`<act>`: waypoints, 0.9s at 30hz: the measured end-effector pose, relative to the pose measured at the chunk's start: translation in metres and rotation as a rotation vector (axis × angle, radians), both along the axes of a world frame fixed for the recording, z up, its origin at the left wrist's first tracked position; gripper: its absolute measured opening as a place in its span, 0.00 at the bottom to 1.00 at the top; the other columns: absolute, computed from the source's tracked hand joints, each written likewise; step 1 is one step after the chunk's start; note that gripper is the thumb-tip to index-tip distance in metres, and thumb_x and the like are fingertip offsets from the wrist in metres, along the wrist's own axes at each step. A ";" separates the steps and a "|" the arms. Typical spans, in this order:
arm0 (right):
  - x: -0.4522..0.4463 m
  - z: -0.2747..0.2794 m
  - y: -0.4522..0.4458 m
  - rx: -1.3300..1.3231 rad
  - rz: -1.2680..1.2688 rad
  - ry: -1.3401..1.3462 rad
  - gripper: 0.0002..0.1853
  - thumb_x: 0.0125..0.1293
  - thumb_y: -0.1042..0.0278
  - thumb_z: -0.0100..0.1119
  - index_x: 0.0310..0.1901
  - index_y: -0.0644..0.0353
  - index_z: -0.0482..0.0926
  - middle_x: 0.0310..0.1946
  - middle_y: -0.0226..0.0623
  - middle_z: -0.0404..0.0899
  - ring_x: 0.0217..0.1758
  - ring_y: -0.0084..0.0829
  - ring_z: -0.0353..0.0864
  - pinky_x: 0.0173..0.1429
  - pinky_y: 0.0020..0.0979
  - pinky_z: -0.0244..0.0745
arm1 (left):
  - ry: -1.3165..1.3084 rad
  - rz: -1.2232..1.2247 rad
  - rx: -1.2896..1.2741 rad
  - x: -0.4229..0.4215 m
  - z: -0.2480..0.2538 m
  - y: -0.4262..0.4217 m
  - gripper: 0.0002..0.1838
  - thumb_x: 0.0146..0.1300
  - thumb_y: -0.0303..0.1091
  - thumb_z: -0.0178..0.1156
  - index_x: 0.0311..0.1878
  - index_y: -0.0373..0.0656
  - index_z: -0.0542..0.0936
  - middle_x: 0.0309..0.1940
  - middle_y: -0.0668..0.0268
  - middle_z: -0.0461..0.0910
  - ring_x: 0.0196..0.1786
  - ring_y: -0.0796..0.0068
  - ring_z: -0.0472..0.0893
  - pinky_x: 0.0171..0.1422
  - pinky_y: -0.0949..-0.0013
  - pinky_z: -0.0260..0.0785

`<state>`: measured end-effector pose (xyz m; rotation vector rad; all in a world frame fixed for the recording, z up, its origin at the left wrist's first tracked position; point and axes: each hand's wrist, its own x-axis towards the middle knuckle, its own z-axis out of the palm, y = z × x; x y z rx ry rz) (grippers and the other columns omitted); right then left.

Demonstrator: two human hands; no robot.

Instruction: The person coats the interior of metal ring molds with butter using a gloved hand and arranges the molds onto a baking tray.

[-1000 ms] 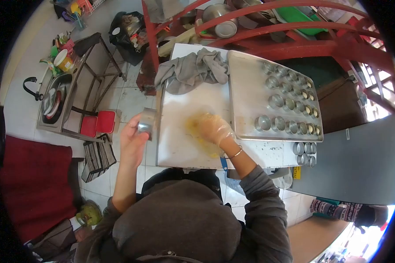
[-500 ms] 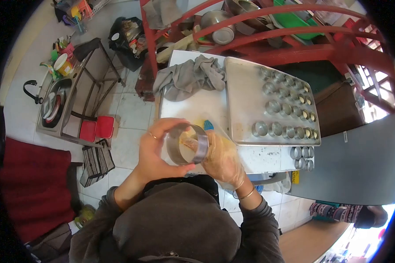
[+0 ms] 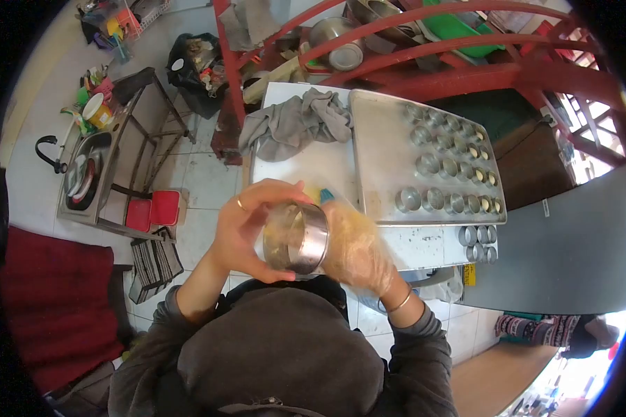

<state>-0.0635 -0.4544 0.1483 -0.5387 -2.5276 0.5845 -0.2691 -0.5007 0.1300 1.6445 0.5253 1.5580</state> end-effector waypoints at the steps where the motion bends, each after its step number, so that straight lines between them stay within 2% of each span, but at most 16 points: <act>1: -0.001 -0.001 0.000 -0.084 0.058 0.010 0.23 0.46 0.78 0.62 0.48 0.66 0.73 0.41 0.49 0.76 0.42 0.53 0.77 0.44 0.43 0.73 | -0.018 0.008 -0.012 -0.001 -0.001 0.000 0.45 0.33 0.29 0.80 0.60 0.36 0.71 0.55 0.61 0.74 0.59 0.70 0.73 0.69 0.64 0.58; 2: -0.003 0.005 -0.002 -0.271 0.136 0.093 0.23 0.46 0.78 0.62 0.49 0.65 0.73 0.41 0.49 0.76 0.43 0.54 0.77 0.45 0.43 0.73 | -0.047 0.007 -0.021 -0.001 -0.002 0.000 0.44 0.33 0.29 0.80 0.60 0.35 0.71 0.55 0.61 0.74 0.59 0.70 0.73 0.68 0.65 0.59; 5: -0.003 0.008 -0.005 -0.517 0.049 0.113 0.26 0.50 0.76 0.62 0.55 0.59 0.75 0.47 0.50 0.76 0.49 0.55 0.76 0.52 0.42 0.72 | -0.103 0.002 -0.071 0.003 -0.003 -0.005 0.44 0.34 0.29 0.79 0.60 0.34 0.70 0.54 0.60 0.73 0.58 0.70 0.73 0.68 0.65 0.60; 7: -0.008 0.005 0.000 -0.273 -0.149 -0.112 0.26 0.52 0.76 0.62 0.57 0.57 0.74 0.49 0.51 0.76 0.51 0.54 0.75 0.55 0.40 0.71 | -0.092 0.000 -0.125 0.007 0.001 -0.008 0.45 0.35 0.30 0.79 0.60 0.33 0.69 0.54 0.58 0.73 0.58 0.69 0.74 0.68 0.63 0.61; 10: -0.009 0.008 -0.009 -0.327 0.186 -0.014 0.23 0.57 0.72 0.64 0.56 0.62 0.74 0.50 0.46 0.77 0.52 0.45 0.77 0.58 0.35 0.70 | -0.129 0.072 -0.197 0.010 0.002 -0.010 0.40 0.37 0.28 0.78 0.57 0.34 0.71 0.52 0.63 0.73 0.57 0.73 0.72 0.65 0.69 0.62; 13: -0.002 0.010 -0.021 -1.330 0.107 0.191 0.24 0.59 0.69 0.66 0.56 0.66 0.73 0.51 0.40 0.77 0.53 0.35 0.78 0.58 0.33 0.69 | -0.107 0.124 -0.221 0.017 0.000 -0.014 0.38 0.39 0.29 0.78 0.56 0.35 0.71 0.51 0.65 0.73 0.56 0.75 0.73 0.63 0.69 0.62; 15: 0.006 -0.001 -0.016 -1.361 0.234 0.317 0.27 0.58 0.68 0.67 0.59 0.66 0.72 0.54 0.36 0.76 0.55 0.29 0.76 0.60 0.33 0.69 | -0.123 0.154 -0.245 0.024 0.003 -0.017 0.37 0.39 0.30 0.77 0.55 0.35 0.72 0.50 0.64 0.73 0.55 0.74 0.73 0.62 0.70 0.63; 18: 0.008 -0.025 -0.014 -1.471 0.296 0.652 0.29 0.57 0.68 0.68 0.60 0.67 0.72 0.54 0.37 0.76 0.55 0.30 0.76 0.61 0.32 0.69 | -0.040 0.211 -0.252 0.025 0.006 -0.021 0.40 0.38 0.28 0.77 0.58 0.35 0.70 0.51 0.64 0.73 0.57 0.73 0.73 0.63 0.69 0.62; 20: 0.000 -0.015 -0.021 -1.531 0.152 0.724 0.29 0.56 0.67 0.69 0.59 0.67 0.72 0.55 0.38 0.76 0.56 0.30 0.76 0.62 0.31 0.69 | 0.037 0.254 -0.245 0.024 0.010 -0.023 0.41 0.38 0.27 0.76 0.59 0.35 0.68 0.52 0.63 0.73 0.57 0.73 0.73 0.64 0.69 0.62; 23: -0.008 -0.010 -0.025 -1.426 0.075 0.759 0.31 0.55 0.65 0.70 0.59 0.68 0.73 0.53 0.35 0.77 0.54 0.28 0.77 0.59 0.31 0.71 | 0.100 0.325 -0.249 0.024 0.017 -0.026 0.39 0.39 0.27 0.76 0.58 0.35 0.69 0.51 0.63 0.73 0.57 0.73 0.73 0.63 0.69 0.62; 26: -0.027 0.003 -0.034 -1.424 -0.078 0.916 0.25 0.56 0.64 0.69 0.54 0.65 0.76 0.48 0.35 0.79 0.50 0.30 0.79 0.53 0.30 0.74 | 0.082 0.382 -0.286 0.028 0.020 -0.029 0.38 0.40 0.27 0.76 0.57 0.34 0.69 0.51 0.62 0.74 0.56 0.74 0.73 0.63 0.69 0.63; 27: -0.026 -0.002 -0.029 -0.971 -0.197 0.705 0.23 0.56 0.65 0.68 0.53 0.63 0.77 0.46 0.36 0.80 0.47 0.32 0.80 0.51 0.31 0.74 | 0.068 0.391 -0.295 0.030 0.020 -0.028 0.38 0.40 0.27 0.76 0.57 0.34 0.69 0.51 0.62 0.74 0.56 0.74 0.73 0.62 0.69 0.63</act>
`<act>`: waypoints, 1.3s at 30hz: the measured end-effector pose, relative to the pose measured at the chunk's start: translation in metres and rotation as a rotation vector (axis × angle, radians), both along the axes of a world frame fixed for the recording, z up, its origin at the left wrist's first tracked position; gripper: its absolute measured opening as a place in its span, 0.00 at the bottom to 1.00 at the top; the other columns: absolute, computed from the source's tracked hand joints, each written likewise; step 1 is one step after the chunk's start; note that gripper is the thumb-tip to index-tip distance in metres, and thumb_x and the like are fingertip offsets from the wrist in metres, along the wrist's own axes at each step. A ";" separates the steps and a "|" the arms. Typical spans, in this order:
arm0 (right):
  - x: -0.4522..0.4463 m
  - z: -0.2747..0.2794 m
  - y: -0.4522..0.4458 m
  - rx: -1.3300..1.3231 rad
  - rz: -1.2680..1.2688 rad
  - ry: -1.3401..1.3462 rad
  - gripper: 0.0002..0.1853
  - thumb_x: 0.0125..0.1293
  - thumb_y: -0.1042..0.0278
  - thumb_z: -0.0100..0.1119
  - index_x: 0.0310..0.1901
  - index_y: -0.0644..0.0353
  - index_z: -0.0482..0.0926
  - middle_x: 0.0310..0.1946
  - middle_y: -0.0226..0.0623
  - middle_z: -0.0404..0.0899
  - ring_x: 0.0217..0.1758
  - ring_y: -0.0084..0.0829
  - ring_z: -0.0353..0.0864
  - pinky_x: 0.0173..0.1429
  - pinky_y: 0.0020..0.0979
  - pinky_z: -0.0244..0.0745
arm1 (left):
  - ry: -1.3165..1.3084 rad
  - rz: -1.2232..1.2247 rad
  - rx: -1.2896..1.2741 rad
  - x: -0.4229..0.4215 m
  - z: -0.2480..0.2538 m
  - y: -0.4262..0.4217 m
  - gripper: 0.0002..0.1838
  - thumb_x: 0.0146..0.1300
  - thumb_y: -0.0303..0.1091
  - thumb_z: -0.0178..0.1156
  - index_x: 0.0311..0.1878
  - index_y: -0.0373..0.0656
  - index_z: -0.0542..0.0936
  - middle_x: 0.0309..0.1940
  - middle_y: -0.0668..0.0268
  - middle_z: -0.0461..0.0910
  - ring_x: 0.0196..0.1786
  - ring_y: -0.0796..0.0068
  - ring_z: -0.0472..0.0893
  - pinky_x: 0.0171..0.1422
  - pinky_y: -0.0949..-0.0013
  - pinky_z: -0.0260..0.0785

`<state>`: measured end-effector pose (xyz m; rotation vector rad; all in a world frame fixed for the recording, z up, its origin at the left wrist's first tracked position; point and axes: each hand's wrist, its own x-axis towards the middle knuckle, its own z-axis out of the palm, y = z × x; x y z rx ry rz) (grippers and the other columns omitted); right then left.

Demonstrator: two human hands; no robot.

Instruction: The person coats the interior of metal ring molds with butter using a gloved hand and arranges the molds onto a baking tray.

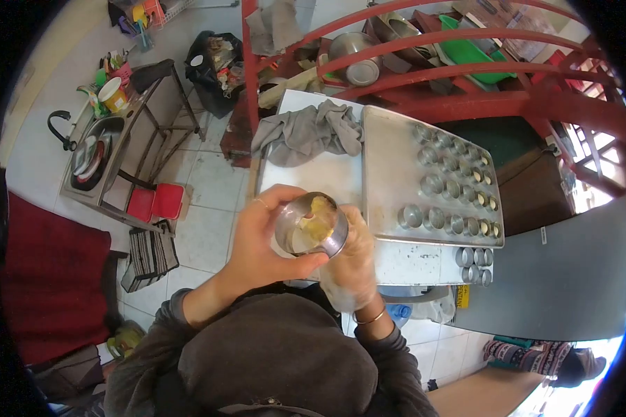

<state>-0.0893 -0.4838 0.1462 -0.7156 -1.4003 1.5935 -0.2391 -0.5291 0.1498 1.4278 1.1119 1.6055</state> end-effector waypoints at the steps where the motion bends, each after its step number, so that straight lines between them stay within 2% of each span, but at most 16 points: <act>1: 0.002 -0.011 0.007 0.382 -0.117 -0.313 0.21 0.55 0.66 0.68 0.51 0.61 0.78 0.44 0.36 0.80 0.45 0.34 0.81 0.48 0.31 0.75 | -0.014 0.009 -0.007 0.002 0.000 0.000 0.37 0.41 0.27 0.76 0.57 0.34 0.69 0.51 0.62 0.74 0.56 0.74 0.73 0.62 0.69 0.63; 2: 0.004 -0.016 0.011 0.764 -0.237 -0.626 0.19 0.55 0.66 0.67 0.49 0.59 0.79 0.42 0.37 0.81 0.43 0.36 0.81 0.46 0.32 0.75 | -0.023 0.013 0.002 0.003 0.001 0.001 0.37 0.41 0.27 0.76 0.56 0.34 0.69 0.50 0.62 0.74 0.56 0.74 0.73 0.62 0.69 0.64; 5: -0.003 -0.016 0.011 1.004 -0.147 -0.755 0.17 0.51 0.68 0.66 0.45 0.53 0.81 0.39 0.38 0.81 0.39 0.42 0.80 0.41 0.34 0.75 | -0.038 0.035 0.006 0.003 0.000 0.004 0.36 0.41 0.26 0.76 0.56 0.34 0.70 0.50 0.62 0.75 0.55 0.74 0.74 0.62 0.69 0.64; 11: 0.000 -0.005 0.020 0.778 -0.193 -0.747 0.22 0.52 0.69 0.63 0.52 0.50 0.80 0.41 0.36 0.80 0.39 0.42 0.80 0.40 0.38 0.74 | 0.011 0.092 0.027 0.006 -0.001 0.003 0.35 0.40 0.29 0.77 0.54 0.34 0.71 0.48 0.61 0.77 0.54 0.72 0.75 0.61 0.69 0.65; 14: -0.001 -0.021 0.008 0.963 0.000 -0.660 0.23 0.53 0.69 0.62 0.54 0.50 0.80 0.46 0.37 0.79 0.39 0.42 0.79 0.41 0.38 0.74 | 0.125 0.178 0.070 0.005 0.004 0.005 0.35 0.39 0.33 0.78 0.52 0.35 0.73 0.46 0.60 0.77 0.51 0.72 0.77 0.58 0.68 0.67; 17: 0.000 -0.017 0.009 0.774 0.026 -0.650 0.25 0.54 0.69 0.62 0.57 0.49 0.77 0.49 0.38 0.77 0.47 0.44 0.76 0.50 0.42 0.71 | 0.176 0.218 0.076 0.003 0.010 0.002 0.35 0.37 0.36 0.78 0.50 0.35 0.74 0.44 0.59 0.78 0.48 0.70 0.78 0.54 0.68 0.69; 20: 0.004 -0.040 0.012 0.593 -0.025 -0.532 0.25 0.54 0.69 0.62 0.57 0.50 0.76 0.50 0.40 0.75 0.52 0.45 0.73 0.53 0.44 0.69 | 0.222 0.244 0.144 0.005 0.012 0.002 0.35 0.37 0.38 0.78 0.50 0.36 0.74 0.42 0.59 0.78 0.46 0.68 0.79 0.53 0.68 0.69; 22: 0.005 -0.048 0.016 0.747 -0.020 -0.544 0.25 0.55 0.69 0.61 0.57 0.52 0.75 0.51 0.42 0.75 0.54 0.46 0.72 0.54 0.44 0.69 | 0.233 0.255 0.186 0.006 0.014 0.002 0.35 0.37 0.38 0.78 0.50 0.36 0.74 0.42 0.58 0.77 0.46 0.67 0.78 0.53 0.68 0.69; 24: 0.004 -0.047 0.017 1.140 0.048 -0.677 0.24 0.55 0.70 0.61 0.57 0.54 0.74 0.51 0.44 0.74 0.54 0.45 0.72 0.53 0.41 0.70 | 0.233 0.192 0.198 0.002 0.012 0.004 0.36 0.38 0.37 0.78 0.51 0.35 0.73 0.44 0.59 0.77 0.47 0.69 0.78 0.54 0.68 0.69; 27: 0.000 -0.024 0.011 0.927 0.252 -0.659 0.27 0.54 0.73 0.61 0.59 0.59 0.72 0.52 0.44 0.73 0.56 0.44 0.72 0.58 0.39 0.69 | 0.139 0.072 0.185 -0.009 -0.002 0.012 0.38 0.37 0.36 0.79 0.53 0.35 0.72 0.45 0.61 0.76 0.49 0.71 0.77 0.56 0.69 0.68; 30: 0.012 -0.001 -0.004 -0.447 0.567 0.049 0.29 0.53 0.77 0.60 0.60 0.64 0.69 0.50 0.42 0.73 0.55 0.42 0.72 0.58 0.42 0.68 | 0.075 -0.013 0.117 -0.016 -0.007 0.011 0.40 0.36 0.34 0.79 0.54 0.34 0.71 0.46 0.63 0.76 0.50 0.73 0.76 0.57 0.69 0.67; 33: 0.018 -0.018 0.000 -0.577 0.449 0.308 0.30 0.54 0.76 0.59 0.62 0.66 0.66 0.49 0.38 0.72 0.51 0.37 0.71 0.56 0.41 0.68 | 0.047 0.068 0.132 -0.007 0.000 0.010 0.36 0.34 0.37 0.78 0.48 0.35 0.74 0.43 0.60 0.76 0.46 0.69 0.77 0.53 0.69 0.69; 34: 0.020 -0.024 -0.001 -0.528 0.439 0.381 0.30 0.55 0.74 0.58 0.62 0.66 0.66 0.48 0.38 0.72 0.50 0.36 0.71 0.55 0.40 0.68 | 0.037 0.122 0.152 -0.004 0.004 0.008 0.34 0.33 0.39 0.78 0.45 0.35 0.76 0.41 0.59 0.77 0.44 0.67 0.78 0.50 0.68 0.71; 36: 0.018 -0.036 -0.001 -0.519 0.487 0.584 0.30 0.57 0.69 0.57 0.63 0.66 0.66 0.48 0.37 0.72 0.48 0.34 0.71 0.55 0.38 0.69 | 0.151 0.094 0.162 -0.006 0.013 0.003 0.36 0.34 0.34 0.77 0.50 0.35 0.73 0.44 0.61 0.76 0.48 0.70 0.77 0.55 0.68 0.68; 38: 0.009 -0.047 0.009 -0.698 0.676 0.894 0.31 0.57 0.64 0.57 0.63 0.66 0.66 0.48 0.37 0.72 0.47 0.34 0.71 0.55 0.38 0.69 | 0.207 0.094 0.181 -0.006 0.016 0.001 0.37 0.34 0.32 0.76 0.53 0.35 0.72 0.45 0.62 0.76 0.49 0.71 0.76 0.57 0.68 0.66; 39: 0.005 -0.043 0.007 -0.761 0.624 0.885 0.32 0.57 0.63 0.57 0.63 0.66 0.67 0.48 0.37 0.72 0.47 0.34 0.71 0.56 0.38 0.69 | 0.206 0.108 0.195 -0.005 0.016 0.001 0.37 0.34 0.32 0.76 0.52 0.35 0.72 0.45 0.61 0.76 0.49 0.70 0.76 0.57 0.68 0.66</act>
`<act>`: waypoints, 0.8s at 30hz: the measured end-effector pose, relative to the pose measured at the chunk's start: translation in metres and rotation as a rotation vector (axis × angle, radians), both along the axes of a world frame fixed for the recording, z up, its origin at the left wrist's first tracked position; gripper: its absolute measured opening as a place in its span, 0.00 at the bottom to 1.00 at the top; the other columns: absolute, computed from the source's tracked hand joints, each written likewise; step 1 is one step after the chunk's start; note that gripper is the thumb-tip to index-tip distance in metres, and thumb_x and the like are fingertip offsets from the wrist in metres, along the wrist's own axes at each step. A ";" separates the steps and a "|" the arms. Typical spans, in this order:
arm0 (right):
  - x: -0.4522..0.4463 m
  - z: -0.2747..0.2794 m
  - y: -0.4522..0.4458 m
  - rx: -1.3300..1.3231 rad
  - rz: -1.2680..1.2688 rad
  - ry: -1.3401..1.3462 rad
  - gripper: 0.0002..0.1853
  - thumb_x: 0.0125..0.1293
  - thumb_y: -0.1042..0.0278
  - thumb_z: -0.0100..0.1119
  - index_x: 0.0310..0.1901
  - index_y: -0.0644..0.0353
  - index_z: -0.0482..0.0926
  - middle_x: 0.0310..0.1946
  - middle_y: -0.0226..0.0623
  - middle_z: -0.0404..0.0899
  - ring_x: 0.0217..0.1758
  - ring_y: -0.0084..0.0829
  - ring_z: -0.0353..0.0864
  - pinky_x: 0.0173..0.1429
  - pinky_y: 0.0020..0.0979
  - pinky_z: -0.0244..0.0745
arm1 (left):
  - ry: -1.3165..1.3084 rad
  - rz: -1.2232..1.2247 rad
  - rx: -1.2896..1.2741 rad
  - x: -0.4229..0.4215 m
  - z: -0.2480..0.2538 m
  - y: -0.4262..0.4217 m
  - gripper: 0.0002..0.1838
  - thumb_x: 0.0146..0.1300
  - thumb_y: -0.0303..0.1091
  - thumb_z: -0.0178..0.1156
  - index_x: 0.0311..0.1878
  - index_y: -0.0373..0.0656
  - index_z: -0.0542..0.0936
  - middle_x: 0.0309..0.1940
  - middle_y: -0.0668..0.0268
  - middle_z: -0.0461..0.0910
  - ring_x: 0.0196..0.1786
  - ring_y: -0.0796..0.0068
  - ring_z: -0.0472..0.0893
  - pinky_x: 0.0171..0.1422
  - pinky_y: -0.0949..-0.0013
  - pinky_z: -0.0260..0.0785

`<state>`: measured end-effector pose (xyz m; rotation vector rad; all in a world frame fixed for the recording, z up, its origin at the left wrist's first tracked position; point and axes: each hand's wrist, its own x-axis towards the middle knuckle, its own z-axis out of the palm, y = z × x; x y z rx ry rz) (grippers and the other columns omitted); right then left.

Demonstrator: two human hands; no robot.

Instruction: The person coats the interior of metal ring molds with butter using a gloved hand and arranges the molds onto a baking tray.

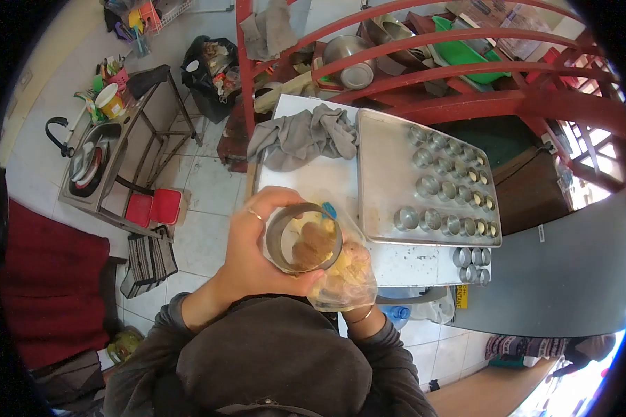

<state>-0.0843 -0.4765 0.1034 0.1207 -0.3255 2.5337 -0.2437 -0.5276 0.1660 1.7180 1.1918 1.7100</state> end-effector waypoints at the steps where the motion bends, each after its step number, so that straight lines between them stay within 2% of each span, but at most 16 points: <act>1: -0.006 0.008 -0.002 -0.064 -0.012 -0.040 0.32 0.57 0.61 0.57 0.63 0.65 0.67 0.48 0.37 0.72 0.47 0.35 0.71 0.56 0.37 0.69 | -0.003 0.012 0.015 0.001 0.000 0.000 0.37 0.34 0.32 0.76 0.52 0.35 0.72 0.45 0.61 0.76 0.49 0.70 0.76 0.57 0.68 0.66; 3: -0.010 0.037 -0.018 -0.033 -0.289 -0.570 0.32 0.57 0.60 0.57 0.63 0.65 0.68 0.47 0.37 0.72 0.47 0.35 0.71 0.57 0.37 0.68 | -0.020 0.017 -0.002 0.002 -0.002 0.000 0.37 0.35 0.31 0.76 0.52 0.35 0.72 0.46 0.61 0.76 0.50 0.71 0.76 0.57 0.68 0.66; 6: -0.009 0.038 -0.017 0.729 -0.347 -0.781 0.29 0.59 0.63 0.57 0.62 0.67 0.69 0.48 0.40 0.74 0.49 0.34 0.73 0.57 0.36 0.68 | -0.068 0.034 -0.073 -0.001 -0.003 0.000 0.36 0.36 0.31 0.76 0.52 0.34 0.72 0.46 0.60 0.77 0.51 0.72 0.76 0.58 0.68 0.66; 9: -0.010 0.020 -0.012 1.188 -0.535 -1.003 0.27 0.60 0.66 0.58 0.61 0.66 0.71 0.51 0.45 0.75 0.53 0.38 0.75 0.60 0.35 0.68 | -0.130 0.029 -0.164 -0.004 -0.004 -0.002 0.35 0.37 0.30 0.76 0.51 0.34 0.72 0.46 0.60 0.77 0.52 0.74 0.76 0.59 0.68 0.66; 12: -0.006 0.036 -0.009 1.483 -0.624 -1.545 0.27 0.59 0.69 0.58 0.62 0.62 0.71 0.53 0.49 0.74 0.57 0.44 0.74 0.60 0.37 0.68 | -0.185 0.002 -0.192 -0.002 -0.001 -0.003 0.34 0.37 0.31 0.76 0.51 0.34 0.72 0.44 0.61 0.77 0.51 0.74 0.76 0.59 0.69 0.66; 15: -0.009 0.025 -0.010 1.681 -0.775 -1.317 0.27 0.59 0.68 0.58 0.62 0.60 0.71 0.51 0.50 0.74 0.55 0.49 0.74 0.56 0.38 0.70 | -0.135 0.013 -0.160 0.002 -0.007 0.000 0.35 0.37 0.33 0.76 0.51 0.34 0.72 0.43 0.62 0.77 0.49 0.75 0.76 0.58 0.70 0.66; 17: -0.008 0.013 -0.009 1.569 -0.649 -1.228 0.25 0.58 0.69 0.59 0.60 0.61 0.72 0.49 0.46 0.75 0.51 0.44 0.75 0.53 0.37 0.71 | -0.098 0.014 -0.149 0.002 -0.008 0.003 0.35 0.36 0.34 0.77 0.50 0.35 0.73 0.42 0.62 0.77 0.48 0.75 0.76 0.57 0.70 0.66; 18: -0.007 0.016 -0.011 1.372 -0.578 -1.130 0.25 0.58 0.70 0.59 0.59 0.61 0.72 0.48 0.44 0.75 0.49 0.41 0.75 0.52 0.37 0.71 | -0.096 0.001 -0.157 0.001 -0.008 0.002 0.35 0.36 0.34 0.77 0.51 0.35 0.73 0.43 0.62 0.77 0.48 0.75 0.76 0.57 0.70 0.66; 19: -0.008 0.023 -0.014 1.169 -0.520 -1.035 0.25 0.57 0.71 0.59 0.59 0.61 0.73 0.47 0.42 0.75 0.47 0.39 0.75 0.51 0.37 0.71 | -0.094 -0.011 -0.166 0.000 -0.008 0.003 0.36 0.36 0.34 0.77 0.51 0.36 0.73 0.43 0.63 0.77 0.49 0.75 0.75 0.57 0.70 0.65; 21: -0.005 0.045 -0.024 0.504 -0.369 -0.702 0.25 0.56 0.73 0.59 0.58 0.62 0.73 0.46 0.39 0.74 0.45 0.34 0.75 0.52 0.36 0.71 | -0.098 -0.075 -0.152 0.002 -0.009 0.003 0.37 0.35 0.34 0.77 0.52 0.36 0.72 0.45 0.63 0.76 0.50 0.75 0.75 0.58 0.70 0.65; 24: 0.005 0.048 -0.021 -0.106 -0.202 -0.332 0.28 0.53 0.76 0.59 0.59 0.67 0.71 0.42 0.36 0.74 0.44 0.29 0.73 0.53 0.33 0.71 | -0.110 -0.191 -0.108 0.006 -0.010 0.006 0.39 0.34 0.33 0.77 0.54 0.36 0.72 0.47 0.63 0.75 0.51 0.75 0.74 0.58 0.71 0.65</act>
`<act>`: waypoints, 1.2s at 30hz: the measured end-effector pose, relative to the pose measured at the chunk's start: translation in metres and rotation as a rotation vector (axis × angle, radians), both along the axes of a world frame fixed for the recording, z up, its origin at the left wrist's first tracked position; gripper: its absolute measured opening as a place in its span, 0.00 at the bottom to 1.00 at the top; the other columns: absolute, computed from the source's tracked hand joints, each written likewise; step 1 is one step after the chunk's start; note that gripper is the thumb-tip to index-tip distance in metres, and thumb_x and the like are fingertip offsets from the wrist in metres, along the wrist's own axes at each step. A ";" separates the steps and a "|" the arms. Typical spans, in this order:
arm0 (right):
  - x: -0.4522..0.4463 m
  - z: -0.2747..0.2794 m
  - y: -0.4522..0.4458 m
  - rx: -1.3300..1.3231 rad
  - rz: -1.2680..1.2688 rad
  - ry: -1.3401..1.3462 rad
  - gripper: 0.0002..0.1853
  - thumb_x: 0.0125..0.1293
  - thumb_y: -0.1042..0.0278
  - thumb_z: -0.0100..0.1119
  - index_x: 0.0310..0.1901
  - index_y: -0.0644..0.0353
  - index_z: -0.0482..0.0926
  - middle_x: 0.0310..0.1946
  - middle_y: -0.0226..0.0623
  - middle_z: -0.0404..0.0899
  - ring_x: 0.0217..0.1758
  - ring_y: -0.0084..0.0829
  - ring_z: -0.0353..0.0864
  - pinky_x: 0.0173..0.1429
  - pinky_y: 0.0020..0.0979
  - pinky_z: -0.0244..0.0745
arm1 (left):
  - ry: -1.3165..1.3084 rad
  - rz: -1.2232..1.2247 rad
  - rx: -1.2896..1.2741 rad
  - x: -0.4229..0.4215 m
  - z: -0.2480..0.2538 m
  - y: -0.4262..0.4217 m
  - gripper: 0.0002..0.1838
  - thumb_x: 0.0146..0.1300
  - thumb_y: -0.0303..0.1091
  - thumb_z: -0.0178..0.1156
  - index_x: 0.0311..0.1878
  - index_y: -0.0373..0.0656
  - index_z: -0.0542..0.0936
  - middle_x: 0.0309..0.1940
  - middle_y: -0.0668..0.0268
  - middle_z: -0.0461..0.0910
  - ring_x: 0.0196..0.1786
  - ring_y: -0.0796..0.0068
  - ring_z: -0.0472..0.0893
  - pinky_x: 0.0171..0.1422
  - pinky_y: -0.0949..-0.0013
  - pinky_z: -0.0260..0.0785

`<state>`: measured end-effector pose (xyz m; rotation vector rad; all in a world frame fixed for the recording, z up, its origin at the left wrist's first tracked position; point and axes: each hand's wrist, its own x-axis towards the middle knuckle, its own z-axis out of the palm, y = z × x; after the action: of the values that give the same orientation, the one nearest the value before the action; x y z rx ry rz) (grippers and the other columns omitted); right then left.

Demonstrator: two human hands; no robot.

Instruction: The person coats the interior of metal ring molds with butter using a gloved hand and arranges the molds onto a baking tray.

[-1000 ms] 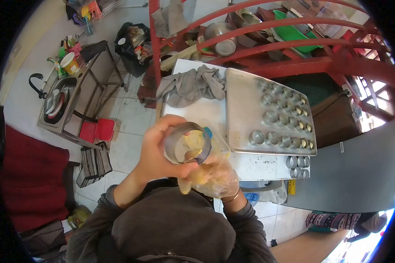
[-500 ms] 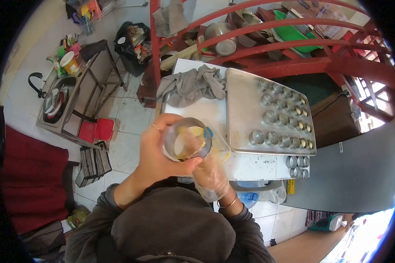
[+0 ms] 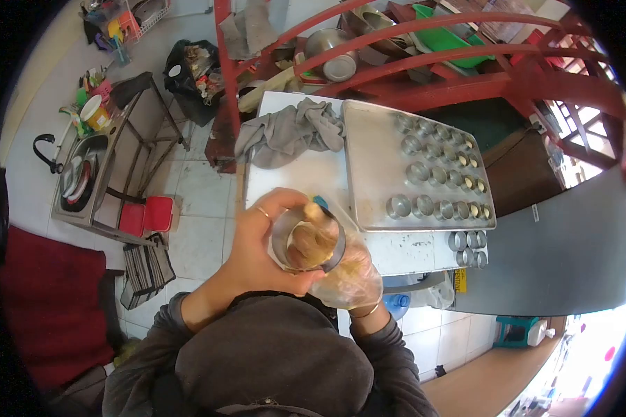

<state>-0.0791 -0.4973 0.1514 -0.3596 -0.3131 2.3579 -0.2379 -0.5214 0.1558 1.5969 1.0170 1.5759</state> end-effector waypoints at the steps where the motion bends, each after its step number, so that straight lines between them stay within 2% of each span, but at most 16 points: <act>1: 0.002 -0.002 0.003 -0.069 0.014 0.085 0.27 0.53 0.76 0.59 0.58 0.67 0.72 0.42 0.36 0.74 0.44 0.29 0.74 0.53 0.33 0.71 | -0.009 -0.039 0.021 0.001 -0.001 0.001 0.40 0.33 0.33 0.77 0.54 0.36 0.72 0.48 0.64 0.74 0.52 0.76 0.74 0.59 0.71 0.65; 4: 0.004 -0.012 0.006 -0.028 0.054 0.153 0.25 0.53 0.75 0.59 0.56 0.69 0.73 0.41 0.37 0.75 0.44 0.30 0.74 0.53 0.33 0.71 | -0.102 -0.133 -0.042 0.004 -0.010 0.005 0.42 0.32 0.32 0.77 0.56 0.36 0.71 0.48 0.65 0.74 0.51 0.76 0.74 0.59 0.72 0.65; 7: 0.007 -0.022 0.006 0.089 0.070 0.110 0.23 0.53 0.75 0.58 0.54 0.70 0.73 0.40 0.38 0.75 0.44 0.31 0.75 0.53 0.32 0.71 | -0.141 -0.153 -0.084 0.005 -0.011 0.004 0.41 0.32 0.33 0.77 0.55 0.36 0.72 0.47 0.65 0.74 0.51 0.76 0.74 0.59 0.71 0.65; 11: 0.012 -0.033 0.006 0.246 0.060 0.017 0.21 0.53 0.74 0.57 0.51 0.72 0.75 0.39 0.40 0.76 0.44 0.32 0.75 0.53 0.32 0.72 | -0.008 -0.093 0.011 -0.003 -0.004 0.008 0.39 0.32 0.35 0.77 0.53 0.37 0.74 0.45 0.63 0.75 0.52 0.72 0.75 0.60 0.69 0.65; 14: 0.022 -0.032 0.005 0.399 -0.008 -0.208 0.20 0.53 0.74 0.57 0.48 0.73 0.75 0.39 0.41 0.77 0.44 0.33 0.76 0.53 0.32 0.72 | 0.123 0.031 0.104 -0.009 0.004 0.006 0.39 0.32 0.36 0.77 0.53 0.38 0.75 0.45 0.61 0.76 0.51 0.67 0.76 0.65 0.61 0.62; 15: 0.027 -0.025 0.002 0.393 -0.092 -0.387 0.18 0.53 0.73 0.56 0.46 0.74 0.76 0.38 0.41 0.77 0.44 0.33 0.76 0.52 0.31 0.72 | 0.185 0.099 0.164 -0.011 0.005 0.006 0.39 0.32 0.37 0.78 0.53 0.39 0.75 0.45 0.61 0.76 0.51 0.65 0.77 0.67 0.57 0.60; 16: 0.029 -0.009 0.004 0.453 -0.088 -0.453 0.14 0.54 0.72 0.54 0.40 0.74 0.78 0.40 0.43 0.78 0.45 0.34 0.77 0.53 0.29 0.72 | 0.245 0.166 0.224 -0.013 0.006 0.005 0.39 0.32 0.37 0.78 0.53 0.39 0.75 0.45 0.60 0.76 0.51 0.63 0.77 0.70 0.53 0.58; 19: 0.033 -0.009 0.003 0.876 -0.478 -0.716 0.13 0.57 0.70 0.54 0.40 0.70 0.78 0.37 0.42 0.78 0.42 0.31 0.77 0.48 0.26 0.71 | 0.318 0.143 0.328 -0.022 0.008 0.005 0.41 0.27 0.32 0.78 0.54 0.41 0.74 0.48 0.61 0.74 0.53 0.58 0.75 0.76 0.37 0.41; 20: 0.039 0.003 0.005 0.897 -0.488 -0.744 0.10 0.59 0.71 0.54 0.39 0.64 0.81 0.32 0.39 0.76 0.36 0.29 0.75 0.41 0.27 0.69 | 0.370 0.146 0.350 -0.024 0.009 0.006 0.41 0.28 0.31 0.78 0.54 0.42 0.74 0.49 0.61 0.73 0.54 0.58 0.75 0.76 0.37 0.41; 23: 0.036 0.021 0.003 1.266 -0.615 -0.942 0.10 0.58 0.75 0.53 0.38 0.62 0.83 0.27 0.36 0.73 0.29 0.29 0.71 0.34 0.28 0.64 | 0.494 0.147 0.416 -0.026 0.009 0.009 0.42 0.29 0.32 0.78 0.55 0.42 0.74 0.50 0.61 0.73 0.54 0.59 0.75 0.76 0.37 0.39; 27: 0.035 0.024 0.005 1.344 -0.608 -1.258 0.13 0.53 0.78 0.52 0.39 0.62 0.83 0.24 0.36 0.71 0.24 0.33 0.69 0.31 0.31 0.63 | 0.524 0.179 0.526 -0.022 0.006 0.019 0.41 0.30 0.34 0.78 0.56 0.42 0.75 0.50 0.61 0.74 0.53 0.58 0.77 0.77 0.38 0.33; 30: 0.032 0.021 0.003 1.259 -0.508 -1.312 0.14 0.52 0.78 0.52 0.39 0.61 0.83 0.23 0.36 0.69 0.24 0.34 0.70 0.31 0.32 0.64 | 0.551 0.207 0.577 -0.017 0.003 0.023 0.40 0.31 0.33 0.78 0.55 0.41 0.75 0.51 0.61 0.74 0.55 0.58 0.77 0.77 0.38 0.30; 31: 0.032 0.020 0.002 1.273 -0.493 -1.318 0.14 0.52 0.79 0.52 0.39 0.61 0.83 0.22 0.37 0.69 0.24 0.35 0.70 0.31 0.32 0.64 | 0.566 0.212 0.590 -0.015 0.002 0.023 0.40 0.31 0.32 0.78 0.55 0.41 0.75 0.51 0.61 0.74 0.55 0.58 0.77 0.77 0.38 0.30; 34: 0.034 0.020 0.002 1.291 -0.444 -1.280 0.13 0.51 0.78 0.52 0.38 0.60 0.83 0.22 0.38 0.69 0.25 0.37 0.70 0.31 0.33 0.64 | 0.576 0.148 0.553 -0.018 0.005 0.023 0.36 0.32 0.27 0.75 0.52 0.37 0.76 0.49 0.61 0.71 0.54 0.60 0.75 0.73 0.27 0.34; 36: 0.042 0.022 0.004 1.277 -0.400 -1.170 0.11 0.52 0.77 0.53 0.36 0.59 0.83 0.23 0.38 0.69 0.27 0.39 0.71 0.32 0.34 0.64 | 0.592 0.162 0.542 -0.020 0.004 0.025 0.36 0.32 0.27 0.75 0.53 0.37 0.75 0.50 0.61 0.70 0.54 0.60 0.76 0.73 0.27 0.35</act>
<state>-0.0370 -0.4932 0.1732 -0.9496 -1.8847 0.9471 -0.2578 -0.4967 0.1597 2.5111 1.0860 1.6059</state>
